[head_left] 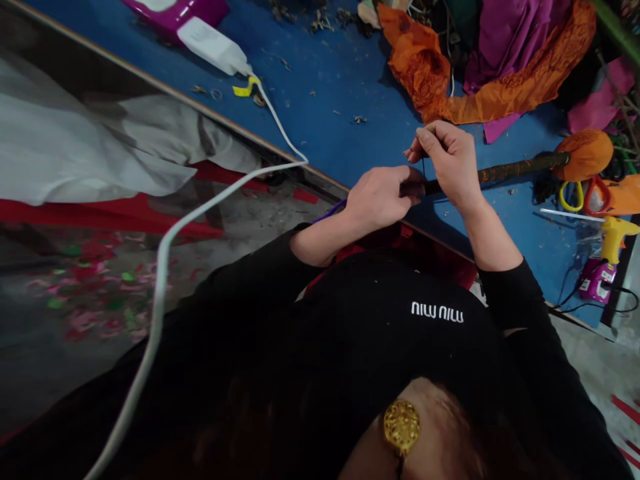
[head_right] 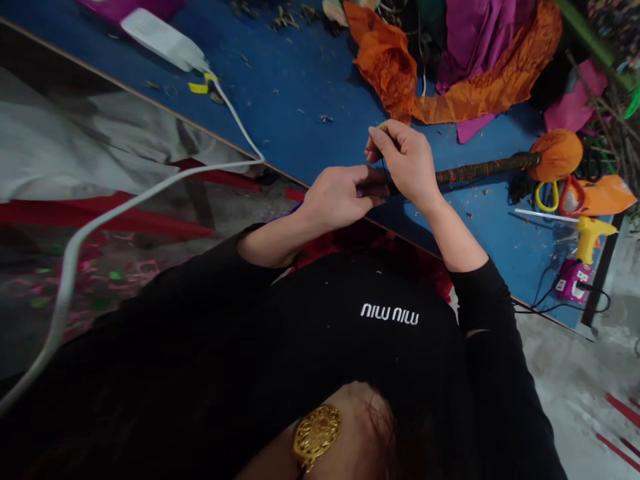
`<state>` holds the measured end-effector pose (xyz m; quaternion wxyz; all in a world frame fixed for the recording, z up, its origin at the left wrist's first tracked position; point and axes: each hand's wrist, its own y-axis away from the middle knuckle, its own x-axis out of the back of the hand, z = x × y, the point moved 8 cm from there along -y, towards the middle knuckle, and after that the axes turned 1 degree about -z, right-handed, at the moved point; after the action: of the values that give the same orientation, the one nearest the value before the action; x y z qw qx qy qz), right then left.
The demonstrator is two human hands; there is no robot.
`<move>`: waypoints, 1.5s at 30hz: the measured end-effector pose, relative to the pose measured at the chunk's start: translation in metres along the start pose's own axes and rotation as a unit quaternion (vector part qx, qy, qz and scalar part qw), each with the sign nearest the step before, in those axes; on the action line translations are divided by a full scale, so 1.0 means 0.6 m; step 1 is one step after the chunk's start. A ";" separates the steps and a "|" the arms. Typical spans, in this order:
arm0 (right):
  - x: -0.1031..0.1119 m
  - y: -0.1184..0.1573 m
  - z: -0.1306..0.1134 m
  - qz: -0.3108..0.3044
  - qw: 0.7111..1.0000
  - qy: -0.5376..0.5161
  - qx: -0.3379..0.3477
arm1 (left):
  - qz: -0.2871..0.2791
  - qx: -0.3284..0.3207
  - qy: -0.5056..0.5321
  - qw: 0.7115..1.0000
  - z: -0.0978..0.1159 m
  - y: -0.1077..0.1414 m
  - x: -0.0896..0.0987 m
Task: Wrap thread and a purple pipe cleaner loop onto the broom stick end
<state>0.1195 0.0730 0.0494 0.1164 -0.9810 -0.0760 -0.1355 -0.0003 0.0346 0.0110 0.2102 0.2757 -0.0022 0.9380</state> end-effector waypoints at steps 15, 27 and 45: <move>-0.011 -0.018 0.090 -0.023 0.988 0.062 -0.138 | -0.004 -0.042 -0.200 0.979 0.013 0.023 -0.019; 0.081 -0.001 0.021 -0.039 0.993 0.001 -0.110 | 0.010 0.007 -0.103 0.995 -0.008 0.005 0.005; 0.570 0.089 -0.060 0.332 0.912 0.240 -0.019 | -0.029 0.056 0.156 0.986 -0.086 0.050 0.107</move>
<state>0.4456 0.0529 0.1688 0.1505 -0.8895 0.2873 -0.3219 -0.0875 0.0384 0.0038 0.2197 0.1370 0.0913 0.9616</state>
